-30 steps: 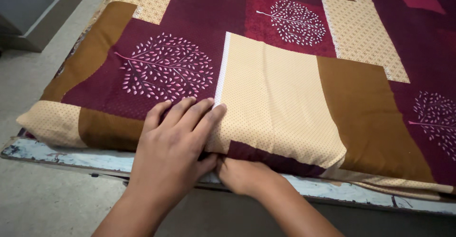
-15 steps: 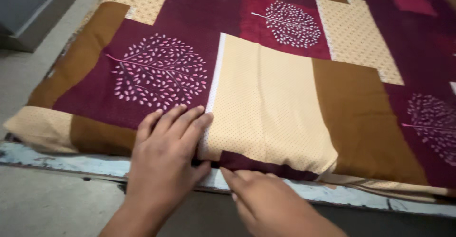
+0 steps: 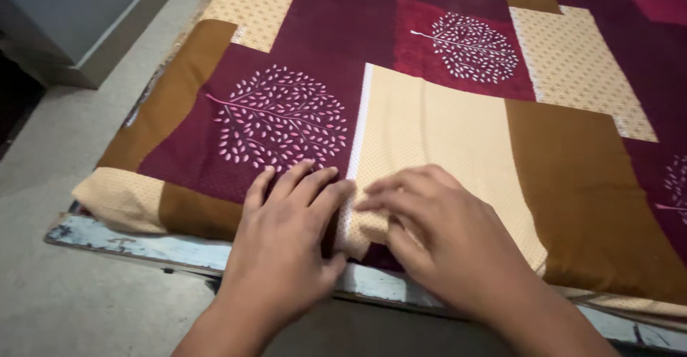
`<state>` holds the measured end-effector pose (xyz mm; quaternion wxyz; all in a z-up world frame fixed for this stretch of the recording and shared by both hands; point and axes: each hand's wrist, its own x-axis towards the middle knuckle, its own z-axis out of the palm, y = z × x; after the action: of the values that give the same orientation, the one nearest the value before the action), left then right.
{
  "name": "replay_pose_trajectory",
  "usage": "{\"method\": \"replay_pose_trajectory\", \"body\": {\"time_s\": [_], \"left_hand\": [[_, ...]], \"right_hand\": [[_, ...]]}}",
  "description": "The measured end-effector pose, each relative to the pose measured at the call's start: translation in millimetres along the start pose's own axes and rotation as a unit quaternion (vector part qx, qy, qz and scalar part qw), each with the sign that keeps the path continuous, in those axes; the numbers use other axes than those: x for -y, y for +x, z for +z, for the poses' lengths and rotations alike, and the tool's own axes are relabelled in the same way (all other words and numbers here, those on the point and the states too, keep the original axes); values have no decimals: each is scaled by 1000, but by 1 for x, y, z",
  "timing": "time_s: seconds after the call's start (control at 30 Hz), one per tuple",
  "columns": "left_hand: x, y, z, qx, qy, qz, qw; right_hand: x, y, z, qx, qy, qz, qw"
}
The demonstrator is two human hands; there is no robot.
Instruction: The person smooths a patterned bedsheet on a bed, tucks the edges under the mattress along all sides, and adjusts the sheet to remove wrinkles. The person then smooths the surface again and finishes by arranging the pillows at the head of the bed.
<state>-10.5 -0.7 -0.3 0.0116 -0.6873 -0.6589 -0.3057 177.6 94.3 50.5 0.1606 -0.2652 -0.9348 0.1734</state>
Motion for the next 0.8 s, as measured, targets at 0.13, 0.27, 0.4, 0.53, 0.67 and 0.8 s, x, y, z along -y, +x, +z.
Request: {"method": "replay_pose_trajectory", "body": {"time_s": [0.13, 0.27, 0.4, 0.53, 0.67, 0.8], "left_hand": [[12, -3, 6, 33, 12, 10, 999], [15, -5, 9, 100, 33, -1, 994], [13, -6, 7, 115, 42, 12, 992], [14, -11, 10, 97, 49, 15, 994], [19, -18, 18, 68, 54, 23, 996], [16, -21, 24, 50, 48, 25, 997]], "right_hand": [[-4, 5, 19, 10, -34, 52, 998], [-5, -5, 43, 26, -82, -4, 996], [-5, -15, 60, 56, -98, 9, 994], [-7, -17, 66, 46, -126, -6, 991], [-8, -17, 68, 51, -131, -8, 990], [-8, -16, 68, 56, -116, 13, 992]]}}
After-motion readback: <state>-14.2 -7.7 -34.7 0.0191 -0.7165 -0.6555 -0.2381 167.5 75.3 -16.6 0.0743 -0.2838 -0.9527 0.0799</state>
